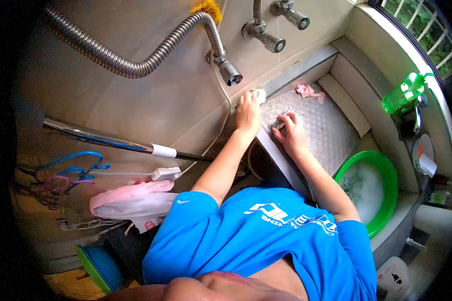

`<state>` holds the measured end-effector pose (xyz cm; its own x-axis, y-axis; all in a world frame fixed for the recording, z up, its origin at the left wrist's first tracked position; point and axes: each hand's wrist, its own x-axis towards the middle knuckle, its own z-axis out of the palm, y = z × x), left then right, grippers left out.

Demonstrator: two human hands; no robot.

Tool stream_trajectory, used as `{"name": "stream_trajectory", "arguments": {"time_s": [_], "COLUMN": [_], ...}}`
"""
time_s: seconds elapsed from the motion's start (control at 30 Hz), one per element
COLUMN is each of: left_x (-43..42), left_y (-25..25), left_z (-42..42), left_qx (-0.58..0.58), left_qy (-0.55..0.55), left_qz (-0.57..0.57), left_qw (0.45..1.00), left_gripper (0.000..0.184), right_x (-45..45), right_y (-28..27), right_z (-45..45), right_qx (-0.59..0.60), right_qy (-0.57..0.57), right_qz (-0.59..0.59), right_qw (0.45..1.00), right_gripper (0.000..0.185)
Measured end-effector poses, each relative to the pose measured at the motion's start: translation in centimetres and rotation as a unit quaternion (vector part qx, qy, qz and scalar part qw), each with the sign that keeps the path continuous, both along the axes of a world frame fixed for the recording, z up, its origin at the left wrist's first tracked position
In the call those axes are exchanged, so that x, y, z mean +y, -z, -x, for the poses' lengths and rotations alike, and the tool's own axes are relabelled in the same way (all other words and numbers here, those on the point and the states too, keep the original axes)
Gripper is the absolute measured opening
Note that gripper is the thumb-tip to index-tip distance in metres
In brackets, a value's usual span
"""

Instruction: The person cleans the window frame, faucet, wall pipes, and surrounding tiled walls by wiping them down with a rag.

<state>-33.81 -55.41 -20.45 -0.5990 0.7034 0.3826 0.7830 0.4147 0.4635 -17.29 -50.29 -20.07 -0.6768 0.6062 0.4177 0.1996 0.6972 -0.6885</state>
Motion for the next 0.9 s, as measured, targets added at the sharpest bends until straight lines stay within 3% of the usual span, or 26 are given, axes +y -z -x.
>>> {"name": "stream_trajectory", "arguments": {"time_s": [0.07,0.1,0.13,0.2,0.27,0.33,0.4,0.47,0.6,0.67,0.73,0.8,0.9], "left_x": [1.4,1.8,2.7,5.0,5.4,4.1,2.0,-0.4,-1.9,-1.8,-1.3,-1.0,-0.7], "left_y": [-0.9,-3.3,-2.5,-0.9,-0.7,-1.2,-1.2,-1.8,-2.2,-1.5,-1.1,-2.0,-1.6], "left_z": [-0.4,-1.3,-0.8,0.9,1.2,1.9,1.1,0.0,-1.7,-1.8,-1.4,-1.5,-1.3], "left_qx": [0.065,-0.042,-0.040,0.073,0.052,0.008,0.009,-0.006,-0.002,0.015,-0.028,-0.032,-0.009], "left_qy": [0.043,0.039,0.039,0.176,0.189,0.294,0.315,0.293,0.269,0.155,0.117,0.143,0.151], "left_qz": [0.044,0.012,0.014,-0.032,-0.024,-0.056,-0.069,-0.005,-0.027,-0.117,-0.134,-0.074,-0.076], "left_qw": [0.996,0.998,0.998,0.981,0.980,0.954,0.947,0.956,0.963,0.981,0.984,0.986,0.986], "left_gripper": [0.022,0.021,0.021,0.021,0.020,0.023,0.026,0.026,0.026,0.022,0.022,0.024,0.026], "right_x": [0.1,0.1,0.0,0.1,0.2,0.0,-0.1,0.2,0.5,1.7,2.8,2.8,1.3], "right_y": [0.5,0.6,0.5,0.0,0.1,0.3,0.2,0.0,-2.9,-2.7,-1.8,-0.6,0.6], "right_z": [0.3,0.5,0.6,0.6,0.5,0.3,0.1,-0.3,-1.5,-2.4,-4.0,-5.7,-7.5], "right_qx": [-0.004,-0.008,-0.006,-0.017,-0.015,-0.013,0.015,0.041,0.133,0.159,0.116,0.062,-0.020], "right_qy": [0.001,0.003,0.003,0.002,0.003,0.003,0.012,0.021,0.116,0.142,0.142,0.145,0.130], "right_qz": [0.002,0.002,0.003,-0.006,-0.008,-0.008,-0.030,0.012,0.166,0.192,0.181,0.148,0.094], "right_qw": [1.000,1.000,1.000,1.000,1.000,1.000,0.999,0.999,0.970,0.958,0.966,0.976,0.987], "right_gripper": [0.037,0.038,0.038,0.038,0.037,0.037,0.035,0.034,0.026,0.025,0.025,0.027,0.027]}}
